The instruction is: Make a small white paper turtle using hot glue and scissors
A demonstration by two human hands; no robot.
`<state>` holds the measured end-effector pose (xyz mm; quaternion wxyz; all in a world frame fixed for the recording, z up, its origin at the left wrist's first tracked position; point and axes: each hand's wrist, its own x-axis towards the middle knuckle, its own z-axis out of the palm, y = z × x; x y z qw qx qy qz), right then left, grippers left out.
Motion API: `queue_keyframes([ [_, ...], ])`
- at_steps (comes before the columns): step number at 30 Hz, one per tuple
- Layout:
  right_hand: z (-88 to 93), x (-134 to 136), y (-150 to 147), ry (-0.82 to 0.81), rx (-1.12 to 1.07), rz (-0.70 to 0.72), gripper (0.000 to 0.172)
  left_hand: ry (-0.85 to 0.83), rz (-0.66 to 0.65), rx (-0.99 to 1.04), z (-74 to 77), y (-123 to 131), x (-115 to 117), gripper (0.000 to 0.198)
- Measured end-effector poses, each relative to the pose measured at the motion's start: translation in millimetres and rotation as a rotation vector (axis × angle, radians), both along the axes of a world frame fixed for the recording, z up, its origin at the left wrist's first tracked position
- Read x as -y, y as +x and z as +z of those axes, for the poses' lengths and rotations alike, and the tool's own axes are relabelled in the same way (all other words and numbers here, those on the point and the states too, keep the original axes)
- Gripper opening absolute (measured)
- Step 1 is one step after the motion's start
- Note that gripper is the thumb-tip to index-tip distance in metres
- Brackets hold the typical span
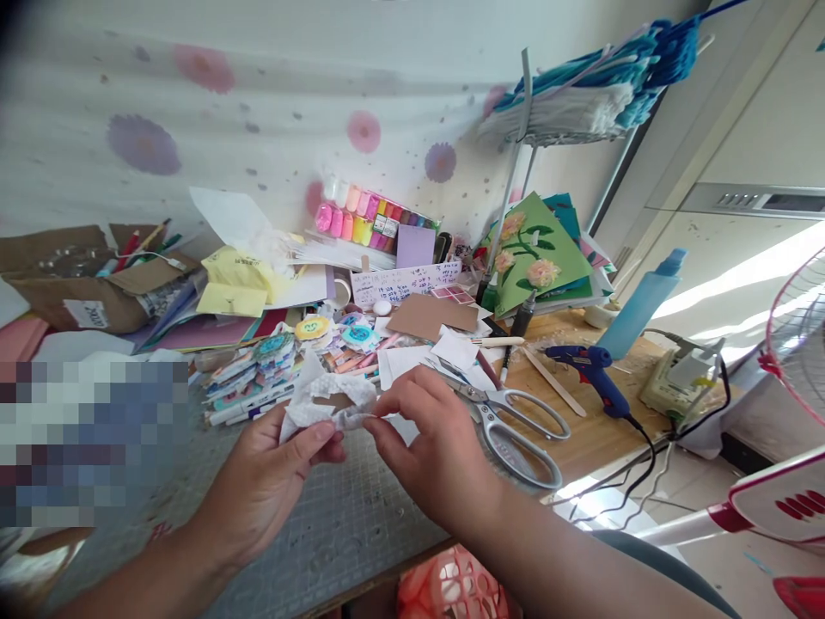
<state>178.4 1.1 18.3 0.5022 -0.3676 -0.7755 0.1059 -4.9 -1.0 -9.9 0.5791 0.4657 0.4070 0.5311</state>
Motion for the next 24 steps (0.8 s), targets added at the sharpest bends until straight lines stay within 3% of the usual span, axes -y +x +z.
queue_keyframes([
  [9,2.1,4,-4,0.069,0.001,-0.025,0.013,0.068,-0.057,-0.015,4.2,1,2,0.030],
  [20,2.3,-2,-11,-0.039,-0.072,-0.013,0.017,0.041,-0.084,-0.033,1.5,2,4,0.029],
  [24,1.7,-6,-12,-0.186,-0.182,0.019,0.014,0.048,-0.101,-0.041,3.1,2,2,0.023],
])
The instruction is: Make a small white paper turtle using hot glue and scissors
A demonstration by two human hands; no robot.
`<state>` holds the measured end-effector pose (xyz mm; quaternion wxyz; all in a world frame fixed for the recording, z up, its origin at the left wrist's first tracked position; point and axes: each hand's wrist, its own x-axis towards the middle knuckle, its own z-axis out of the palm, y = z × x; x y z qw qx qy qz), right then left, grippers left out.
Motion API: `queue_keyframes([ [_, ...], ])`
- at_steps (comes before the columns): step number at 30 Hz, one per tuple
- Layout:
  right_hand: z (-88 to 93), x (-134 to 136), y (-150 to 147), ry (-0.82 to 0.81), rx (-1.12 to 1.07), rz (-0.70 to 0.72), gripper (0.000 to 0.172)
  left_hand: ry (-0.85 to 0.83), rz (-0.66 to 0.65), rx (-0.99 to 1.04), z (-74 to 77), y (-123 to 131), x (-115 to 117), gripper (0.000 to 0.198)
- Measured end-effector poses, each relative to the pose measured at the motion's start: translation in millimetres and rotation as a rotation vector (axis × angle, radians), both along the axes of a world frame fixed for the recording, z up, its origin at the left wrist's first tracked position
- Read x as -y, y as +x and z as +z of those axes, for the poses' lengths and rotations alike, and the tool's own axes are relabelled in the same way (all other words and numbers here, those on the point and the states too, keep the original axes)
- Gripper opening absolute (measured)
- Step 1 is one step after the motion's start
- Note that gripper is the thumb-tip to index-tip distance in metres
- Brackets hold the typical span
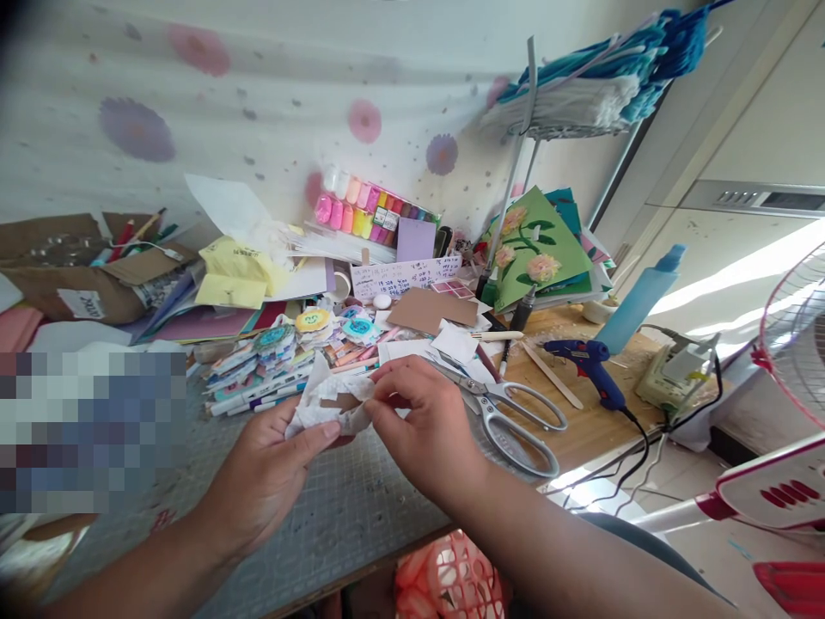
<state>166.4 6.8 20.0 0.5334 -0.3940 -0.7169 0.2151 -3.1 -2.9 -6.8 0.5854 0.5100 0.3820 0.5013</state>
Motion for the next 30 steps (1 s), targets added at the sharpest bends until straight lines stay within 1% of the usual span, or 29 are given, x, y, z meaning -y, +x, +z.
queue_keyframes([
  [4,-0.4,-5,-1,-0.248,-0.144,0.045,0.013,0.020,0.016,-0.035,-0.7,-1,0,0.024],
  [6,-1.3,-6,-1,-0.300,-0.156,0.054,0.013,0.010,0.026,-0.045,-0.2,-1,1,0.026],
  [7,-2.1,-6,-1,-0.284,-0.143,0.058,0.013,-0.005,0.030,-0.032,0.6,0,1,0.026],
  [8,-3.2,-5,0,-0.227,-0.116,0.056,0.012,-0.027,0.033,-0.010,1.9,0,2,0.025],
  [9,-4.4,-4,2,-0.136,-0.073,0.044,0.010,-0.055,0.035,0.020,3.5,1,2,0.024],
  [11,-6.8,-1,5,0.118,0.053,0.000,0.010,-0.121,0.041,0.091,7.1,3,2,0.023],
  [13,-7.9,2,10,0.373,0.213,-0.045,0.017,-0.182,0.046,0.155,9.8,3,2,0.022],
  [14,-7.7,3,12,0.462,0.286,-0.047,0.020,-0.203,0.048,0.182,10.6,4,2,0.023],
  [15,-7.1,4,13,0.517,0.343,-0.033,0.023,-0.217,0.048,0.203,11.1,4,1,0.023],
  [16,-6.3,4,14,0.545,0.380,-0.014,0.025,-0.224,0.047,0.220,11.2,4,1,0.023],
  [18,-4.4,4,15,0.549,0.410,0.017,0.026,-0.230,0.046,0.236,11.1,4,0,0.023],
  [24,-3.2,5,14,0.564,0.472,0.044,0.025,-0.218,0.034,0.254,11.6,4,1,0.021],
  [30,-3.5,7,14,0.614,0.482,-0.036,0.023,-0.214,0.049,0.251,12.4,3,2,0.023],
])
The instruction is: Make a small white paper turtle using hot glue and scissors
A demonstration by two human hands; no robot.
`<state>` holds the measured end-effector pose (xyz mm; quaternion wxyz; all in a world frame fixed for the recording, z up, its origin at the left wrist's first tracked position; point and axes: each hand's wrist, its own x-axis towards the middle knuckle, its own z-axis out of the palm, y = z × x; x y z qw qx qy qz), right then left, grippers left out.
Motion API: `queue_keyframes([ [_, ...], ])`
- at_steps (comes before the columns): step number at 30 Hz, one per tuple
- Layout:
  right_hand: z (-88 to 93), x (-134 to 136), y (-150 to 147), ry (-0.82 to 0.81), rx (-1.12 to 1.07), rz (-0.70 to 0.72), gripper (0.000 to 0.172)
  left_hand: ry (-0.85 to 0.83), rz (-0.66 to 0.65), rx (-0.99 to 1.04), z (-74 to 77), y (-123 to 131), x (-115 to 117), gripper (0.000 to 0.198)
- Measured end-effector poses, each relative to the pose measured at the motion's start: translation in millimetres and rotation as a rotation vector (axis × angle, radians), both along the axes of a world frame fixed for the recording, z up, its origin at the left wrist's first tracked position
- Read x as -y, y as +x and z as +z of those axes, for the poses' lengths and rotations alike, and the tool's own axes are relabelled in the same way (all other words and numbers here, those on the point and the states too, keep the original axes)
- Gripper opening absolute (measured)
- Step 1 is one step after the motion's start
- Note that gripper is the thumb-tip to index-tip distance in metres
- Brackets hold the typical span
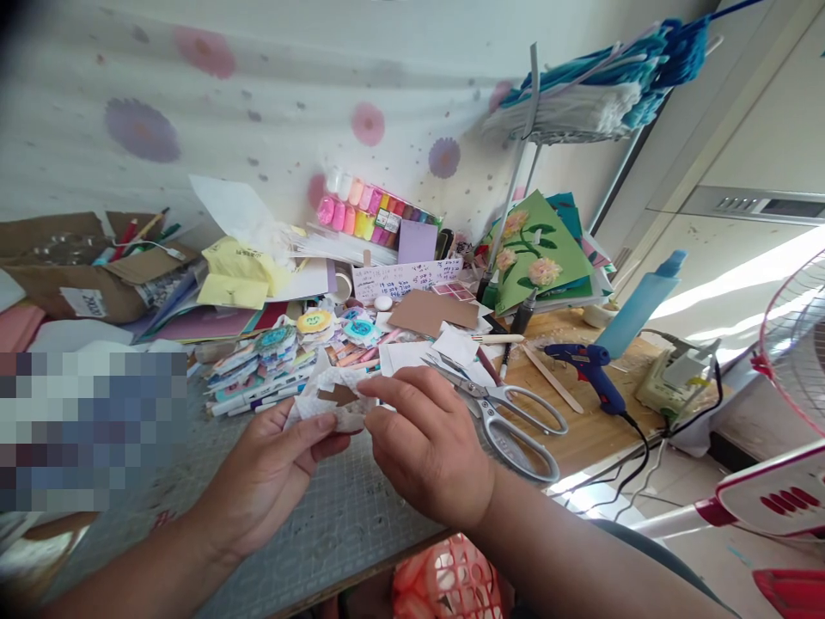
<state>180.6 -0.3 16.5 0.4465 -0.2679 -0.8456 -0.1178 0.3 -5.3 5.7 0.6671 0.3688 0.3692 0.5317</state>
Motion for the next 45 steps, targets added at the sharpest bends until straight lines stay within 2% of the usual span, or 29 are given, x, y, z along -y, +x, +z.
queue_keyframes([
  [4,0.0,-2,0,-0.030,0.008,0.036,0.025,0.002,-0.014,0.013,0.5,0,1,0.024],
  [12,-2.5,-3,3,0.043,0.067,0.051,0.025,0.039,-0.051,0.027,-2.5,1,-1,0.022],
  [16,-1.1,-1,-1,-0.082,-0.069,0.081,0.024,0.023,-0.018,-0.006,-2.0,1,0,0.019],
  [20,-0.4,0,-7,-0.178,-0.211,-0.053,0.013,0.034,0.022,-0.070,-0.7,1,1,0.021],
  [22,-0.2,-2,-8,-0.277,-0.270,-0.069,0.012,0.043,0.027,-0.095,-1.3,1,1,0.020],
  [27,2.2,-9,-13,-0.622,-0.391,0.002,0.011,0.102,0.019,-0.209,-5.1,-1,1,0.017],
  [31,3.4,-13,-16,-0.908,-0.490,-0.030,0.009,0.153,0.017,-0.312,-8.1,-3,1,0.018],
  [35,3.1,-16,-17,-1.159,-0.759,0.125,0.020,0.173,0.018,-0.358,-9.7,-4,0,0.019],
  [38,3.9,-18,-14,-1.278,-0.867,0.195,0.026,0.163,-0.008,-0.344,-8.1,-4,-1,0.016],
  [45,8.9,-22,-2,-1.423,-0.813,0.263,0.024,0.056,-0.040,-0.269,-2.7,-2,-4,0.014],
])
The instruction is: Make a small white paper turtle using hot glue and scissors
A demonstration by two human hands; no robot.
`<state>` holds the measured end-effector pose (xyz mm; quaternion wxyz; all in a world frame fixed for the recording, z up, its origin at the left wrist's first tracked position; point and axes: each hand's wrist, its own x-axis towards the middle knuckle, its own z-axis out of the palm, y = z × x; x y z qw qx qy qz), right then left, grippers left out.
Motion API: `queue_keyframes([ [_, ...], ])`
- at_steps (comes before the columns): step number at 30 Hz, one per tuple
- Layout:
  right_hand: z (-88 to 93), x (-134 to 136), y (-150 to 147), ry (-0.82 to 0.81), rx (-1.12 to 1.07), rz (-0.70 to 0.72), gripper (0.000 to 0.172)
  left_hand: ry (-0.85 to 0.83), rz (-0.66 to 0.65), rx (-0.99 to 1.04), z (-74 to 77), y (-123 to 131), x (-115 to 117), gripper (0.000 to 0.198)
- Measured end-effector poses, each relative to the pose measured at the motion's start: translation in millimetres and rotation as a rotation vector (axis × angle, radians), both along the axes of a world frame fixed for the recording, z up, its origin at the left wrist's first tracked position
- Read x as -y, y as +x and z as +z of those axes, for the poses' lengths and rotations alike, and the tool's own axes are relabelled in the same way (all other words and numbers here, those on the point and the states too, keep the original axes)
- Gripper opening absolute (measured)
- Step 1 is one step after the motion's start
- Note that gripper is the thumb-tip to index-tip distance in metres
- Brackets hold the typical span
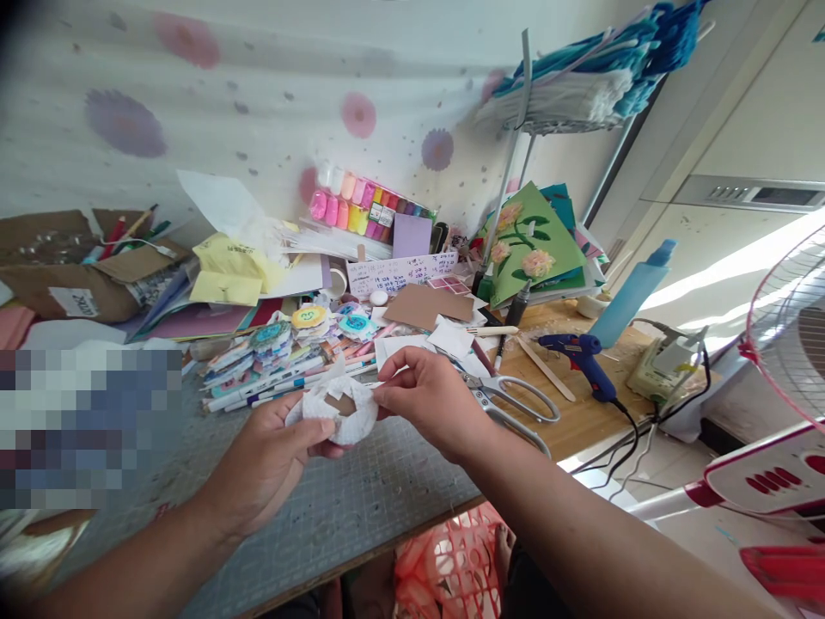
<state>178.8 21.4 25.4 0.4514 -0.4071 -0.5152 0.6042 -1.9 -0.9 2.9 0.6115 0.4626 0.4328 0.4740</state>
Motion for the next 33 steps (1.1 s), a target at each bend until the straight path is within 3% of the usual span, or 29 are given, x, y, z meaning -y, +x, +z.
queue_keyframes([
  [7,-5.8,2,-1,0.069,0.108,0.096,0.040,-0.017,0.026,-0.020,-2.8,1,-2,0.015],
  [11,-10.6,2,-7,0.054,0.128,0.041,0.038,-0.002,0.043,0.009,-3.6,0,-1,0.015],
  [18,-8.2,1,-14,-0.023,-0.070,-0.057,0.040,-0.108,-0.047,0.264,-7.0,3,0,0.021],
  [33,-17.8,8,-23,0.002,-0.128,0.029,0.033,-0.087,0.045,0.011,-7.1,3,0,0.020],
])
